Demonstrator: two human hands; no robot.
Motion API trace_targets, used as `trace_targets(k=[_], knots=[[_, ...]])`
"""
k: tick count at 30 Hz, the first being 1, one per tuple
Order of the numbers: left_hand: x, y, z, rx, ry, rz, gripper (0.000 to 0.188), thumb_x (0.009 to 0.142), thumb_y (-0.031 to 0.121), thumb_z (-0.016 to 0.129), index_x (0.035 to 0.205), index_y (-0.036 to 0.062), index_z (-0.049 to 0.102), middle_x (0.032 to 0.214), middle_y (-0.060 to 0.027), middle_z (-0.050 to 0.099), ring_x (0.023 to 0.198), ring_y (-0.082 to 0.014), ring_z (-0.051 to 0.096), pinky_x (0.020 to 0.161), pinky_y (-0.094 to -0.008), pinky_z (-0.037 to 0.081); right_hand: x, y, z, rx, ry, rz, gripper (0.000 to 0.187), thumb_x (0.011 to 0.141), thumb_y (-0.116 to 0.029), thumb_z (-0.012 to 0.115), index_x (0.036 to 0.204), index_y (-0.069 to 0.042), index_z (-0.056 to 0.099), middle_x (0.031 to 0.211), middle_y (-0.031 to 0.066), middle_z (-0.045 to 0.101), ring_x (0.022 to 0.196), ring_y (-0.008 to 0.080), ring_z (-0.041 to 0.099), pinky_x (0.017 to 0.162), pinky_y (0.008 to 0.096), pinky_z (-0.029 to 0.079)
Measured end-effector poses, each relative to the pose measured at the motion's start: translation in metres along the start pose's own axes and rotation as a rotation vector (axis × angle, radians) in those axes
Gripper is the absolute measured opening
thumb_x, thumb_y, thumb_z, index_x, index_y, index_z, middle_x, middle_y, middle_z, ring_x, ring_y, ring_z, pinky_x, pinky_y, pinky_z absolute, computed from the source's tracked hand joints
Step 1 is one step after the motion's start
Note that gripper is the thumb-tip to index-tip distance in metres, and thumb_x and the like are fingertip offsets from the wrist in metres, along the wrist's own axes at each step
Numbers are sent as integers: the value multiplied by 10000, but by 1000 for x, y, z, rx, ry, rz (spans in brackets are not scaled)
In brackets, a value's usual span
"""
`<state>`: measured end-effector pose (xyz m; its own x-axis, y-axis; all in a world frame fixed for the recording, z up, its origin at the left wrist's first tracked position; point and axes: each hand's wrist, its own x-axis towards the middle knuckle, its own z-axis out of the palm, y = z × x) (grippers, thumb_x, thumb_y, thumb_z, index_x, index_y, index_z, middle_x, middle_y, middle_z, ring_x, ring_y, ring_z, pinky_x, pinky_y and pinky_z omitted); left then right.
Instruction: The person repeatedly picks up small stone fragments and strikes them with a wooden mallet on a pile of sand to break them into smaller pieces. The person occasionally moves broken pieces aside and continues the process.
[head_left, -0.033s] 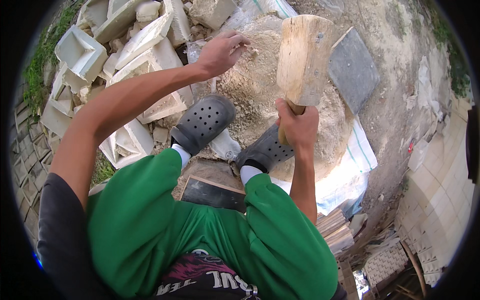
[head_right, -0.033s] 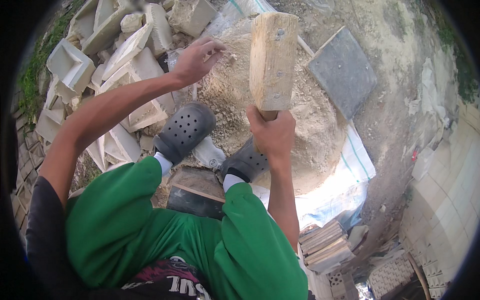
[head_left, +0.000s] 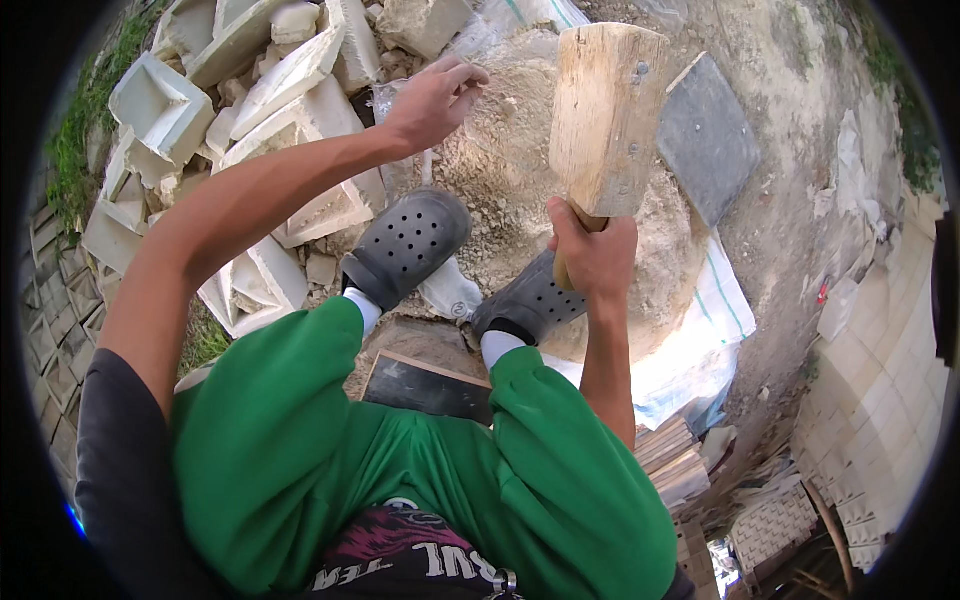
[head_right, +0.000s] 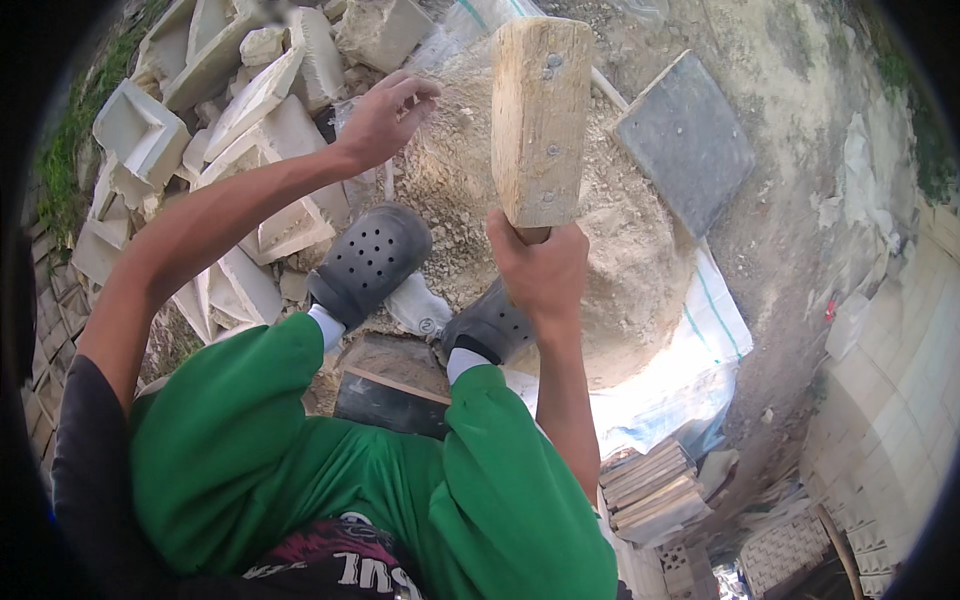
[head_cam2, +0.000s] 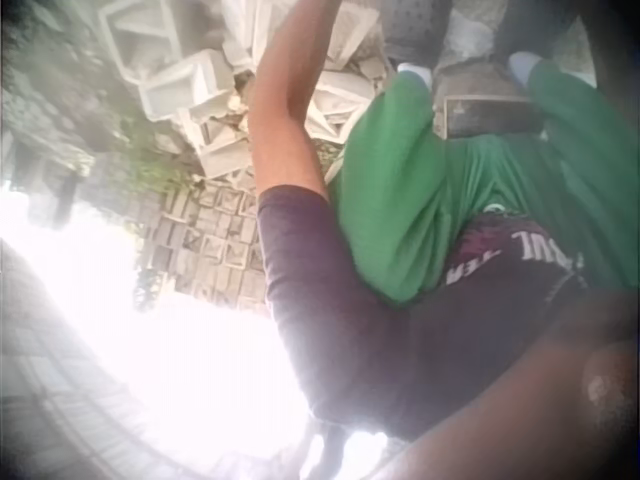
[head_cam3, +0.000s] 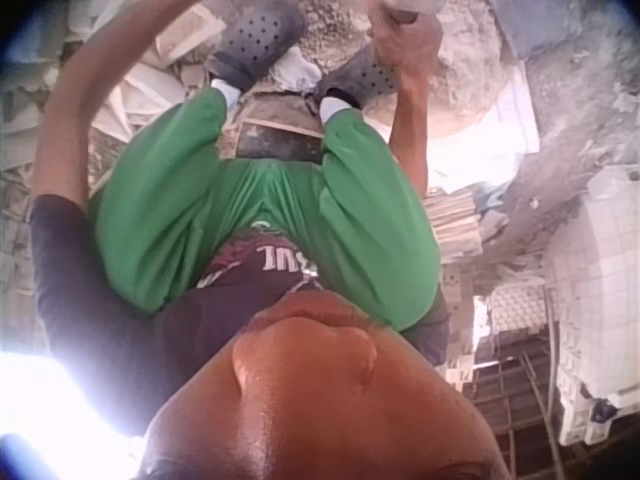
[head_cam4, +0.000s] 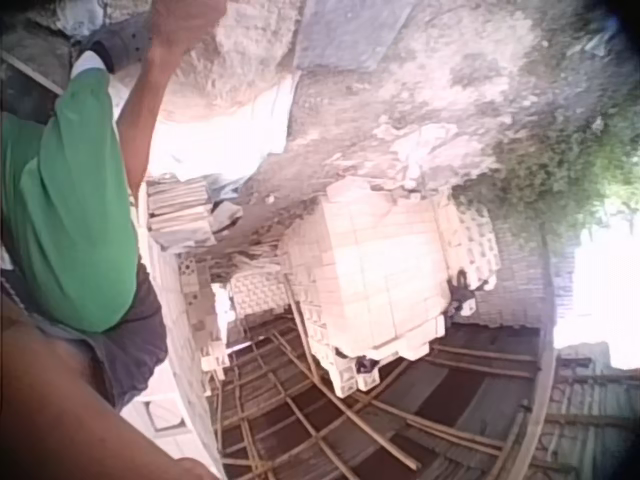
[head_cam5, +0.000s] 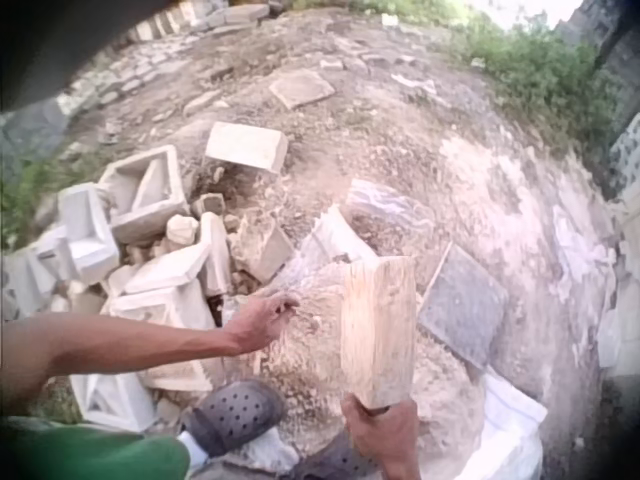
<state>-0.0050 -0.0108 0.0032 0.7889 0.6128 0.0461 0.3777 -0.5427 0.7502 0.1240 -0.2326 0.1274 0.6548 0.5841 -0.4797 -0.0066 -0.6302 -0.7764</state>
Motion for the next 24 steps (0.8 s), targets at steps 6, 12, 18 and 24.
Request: trace_targets(k=[6, 12, 18, 24], knots=[[-11, -43, -25, -2, -123, -240, 250, 956, 152, 643, 1182, 48, 675, 1083, -141, 684, 873, -249, 694, 826, -367, 551, 24, 30, 40, -188, -41, -344, 318, 811, -219, 763, 1003, 27, 699, 846, 195, 732, 777, 318, 736, 687, 377, 558], [-14, -41, -21, 170, -256, -100, 346, 911, 182, 657, 1223, 32, 646, 1163, -171, 650, 1100, -340, 633, 946, -433, 518, 27, 24, 42, -243, -92, 35, 337, 827, -279, 766, 960, 24, 705, 756, 131, 711, 626, 216, 704, 634, 367, 553], [-18, -36, -14, 345, -316, 63, 280, 885, 226, 703, 1071, 21, 660, 1032, -159, 629, 1014, -352, 626, 882, -460, 517, 7, -6, 22, -71, -58, -112, 250, 833, -227, 767, 952, -10, 736, 838, 184, 747, 782, 293, 756, 666, 388, 558], [-11, -34, -23, 417, -482, -29, 316, 874, 270, 736, 1009, 0, 644, 966, -189, 669, 961, -385, 657, 818, -498, 535, 26, 24, 42, -309, -103, 67, 405, 825, -296, 757, 1104, -5, 706, 979, 231, 742, 939, 359, 732, 809, 412, 558]])
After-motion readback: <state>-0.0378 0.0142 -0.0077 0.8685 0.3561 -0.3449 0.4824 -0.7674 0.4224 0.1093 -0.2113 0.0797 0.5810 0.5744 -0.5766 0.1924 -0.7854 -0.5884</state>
